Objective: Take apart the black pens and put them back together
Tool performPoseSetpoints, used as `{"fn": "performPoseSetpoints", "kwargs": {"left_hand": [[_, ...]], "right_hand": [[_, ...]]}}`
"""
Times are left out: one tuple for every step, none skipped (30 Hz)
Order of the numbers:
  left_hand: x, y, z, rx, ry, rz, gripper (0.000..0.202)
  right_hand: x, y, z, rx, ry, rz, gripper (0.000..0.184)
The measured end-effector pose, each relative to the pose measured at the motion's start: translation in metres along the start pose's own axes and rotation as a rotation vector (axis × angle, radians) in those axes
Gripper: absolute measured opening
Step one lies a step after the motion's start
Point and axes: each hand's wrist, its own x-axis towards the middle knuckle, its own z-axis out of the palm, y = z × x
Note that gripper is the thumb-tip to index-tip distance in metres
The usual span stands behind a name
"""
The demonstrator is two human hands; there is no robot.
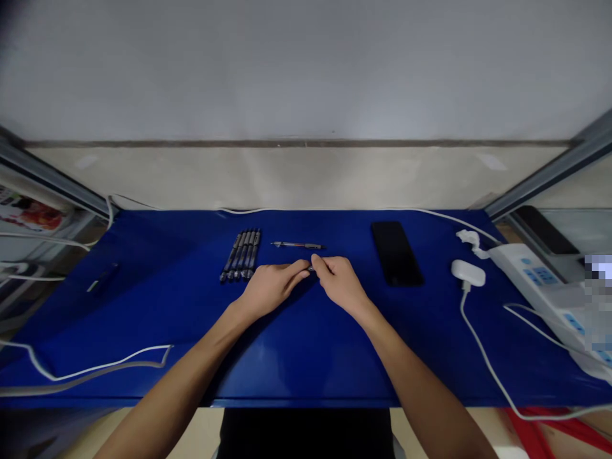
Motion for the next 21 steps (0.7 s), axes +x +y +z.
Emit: {"fn": "performPoseSetpoints", "kwargs": {"left_hand": [[0.0,0.0,0.0,0.007,-0.006,-0.011,0.042],[0.0,0.0,0.001,0.007,-0.013,-0.023,0.043],[0.0,0.0,0.001,0.001,-0.017,-0.035,0.043],[0.0,-0.001,0.001,-0.006,-0.017,-0.048,0.043],[0.0,-0.001,0.001,-0.013,-0.016,-0.059,0.044],[0.0,-0.002,0.0,-0.018,-0.012,-0.07,0.044],[0.0,-0.003,0.0,-0.027,-0.007,-0.08,0.044],[0.0,-0.004,0.0,-0.044,0.003,-0.09,0.043],[0.0,-0.005,-0.001,-0.078,0.019,-0.102,0.042],[0.0,-0.005,-0.001,-0.141,0.041,-0.11,0.04],[0.001,-0.006,-0.002,-0.239,0.069,-0.112,0.038],[0.001,-0.006,-0.003,-0.372,0.107,-0.105,0.036],[0.002,-0.006,-0.004,-0.525,0.155,-0.086,0.034],[0.003,-0.006,-0.005,-0.678,0.209,-0.058,0.032],[0.004,-0.006,-0.007,-0.807,0.263,-0.026,0.031],[0.005,-0.007,-0.008,-0.9,0.319,-0.001,0.031],[0.006,-0.008,-0.009,-0.955,0.372,0.01,0.031],[0.006,-0.01,-0.01,-0.983,0.417,0.007,0.031],[0.007,-0.011,-0.01,-0.998,0.446,-0.012,0.031],[0.007,-0.013,-0.009,-1.016,0.465,-0.047,0.032],[0.008,-0.014,-0.008,-1.04,0.474,-0.088,0.033]], "right_hand": [[0.0,0.0,0.0,0.004,0.007,0.0,0.059],[0.0,0.0,0.001,-0.005,0.016,-0.018,0.058],[0.0,-0.001,0.001,-0.025,0.026,-0.051,0.057],[0.0,-0.002,0.001,-0.053,0.036,-0.091,0.054],[0.0,-0.003,0.0,-0.087,0.046,-0.13,0.05],[0.0,-0.003,0.0,-0.122,0.055,-0.164,0.044],[0.0,-0.004,0.0,-0.149,0.061,-0.19,0.038],[0.0,-0.004,0.0,-0.161,0.062,-0.207,0.033],[0.001,-0.004,0.0,-0.158,0.06,-0.217,0.029],[0.001,-0.003,0.0,-0.14,0.056,-0.218,0.028],[0.002,-0.001,0.0,-0.113,0.045,-0.215,0.028],[0.002,0.0,0.001,-0.082,0.026,-0.212,0.029],[0.003,0.002,0.002,-0.046,0.0,-0.21,0.03],[0.004,0.004,0.004,-0.002,-0.035,-0.207,0.031],[0.005,0.005,0.005,0.05,-0.077,-0.196,0.034],[0.005,0.007,0.007,0.11,-0.125,-0.178,0.036],[0.005,0.007,0.009,0.171,-0.175,-0.158,0.039],[0.005,0.007,0.011,0.226,-0.227,-0.139,0.04],[0.005,0.007,0.013,0.267,-0.274,-0.126,0.04],[0.005,0.007,0.014,0.292,-0.31,-0.118,0.039],[0.005,0.006,0.015,0.306,-0.331,-0.113,0.039]]}}
